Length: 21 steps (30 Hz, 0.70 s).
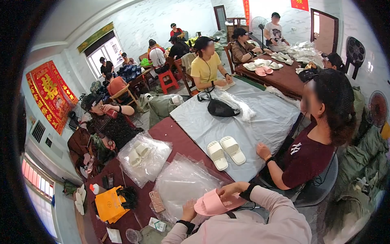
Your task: Organizing and placing plastic-wrapped sandals into a storage bag.
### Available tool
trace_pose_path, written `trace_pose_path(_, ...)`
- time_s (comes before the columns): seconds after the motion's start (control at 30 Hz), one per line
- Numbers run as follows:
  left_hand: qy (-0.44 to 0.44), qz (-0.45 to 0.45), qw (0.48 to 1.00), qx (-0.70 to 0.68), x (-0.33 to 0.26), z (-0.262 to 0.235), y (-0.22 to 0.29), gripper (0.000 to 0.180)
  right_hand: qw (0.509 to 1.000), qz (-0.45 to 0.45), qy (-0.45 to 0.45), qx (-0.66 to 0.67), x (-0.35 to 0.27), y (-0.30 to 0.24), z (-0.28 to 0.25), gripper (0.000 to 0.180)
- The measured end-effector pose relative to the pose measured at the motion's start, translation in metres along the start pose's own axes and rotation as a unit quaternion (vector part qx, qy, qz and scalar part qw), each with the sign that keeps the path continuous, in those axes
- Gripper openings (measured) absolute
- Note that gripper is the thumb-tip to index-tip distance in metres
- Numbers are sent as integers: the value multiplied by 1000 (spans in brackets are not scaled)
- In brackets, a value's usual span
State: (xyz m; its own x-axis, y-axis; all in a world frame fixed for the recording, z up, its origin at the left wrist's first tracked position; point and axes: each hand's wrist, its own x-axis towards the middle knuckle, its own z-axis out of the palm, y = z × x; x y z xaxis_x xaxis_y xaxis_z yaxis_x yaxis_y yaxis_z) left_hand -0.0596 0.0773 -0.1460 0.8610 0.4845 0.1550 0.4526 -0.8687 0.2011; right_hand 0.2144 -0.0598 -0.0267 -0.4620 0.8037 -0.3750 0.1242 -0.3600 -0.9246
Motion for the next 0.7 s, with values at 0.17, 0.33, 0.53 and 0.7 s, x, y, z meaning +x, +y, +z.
trace_pose_path(0.17, -62, -138, 987, -53, 11, -16, 0, 20, 1000, -18, -10, 4, -6, -23, 9, 32)
trace_pose_path(0.33, 80, -133, 982, -112, 52, -55, 3, 17, 999, 1, 16, -44, -11, -10, -1, 36)
trace_pose_path(0.53, 17, -129, 975, -179, 122, -92, -22, 28, 992, -105, 61, -42, -19, 6, -23, 39)
trace_pose_path(0.7, 63, -75, 984, -149, 161, -136, -24, 28, 995, -68, 28, 70, -51, -48, -18, 52)
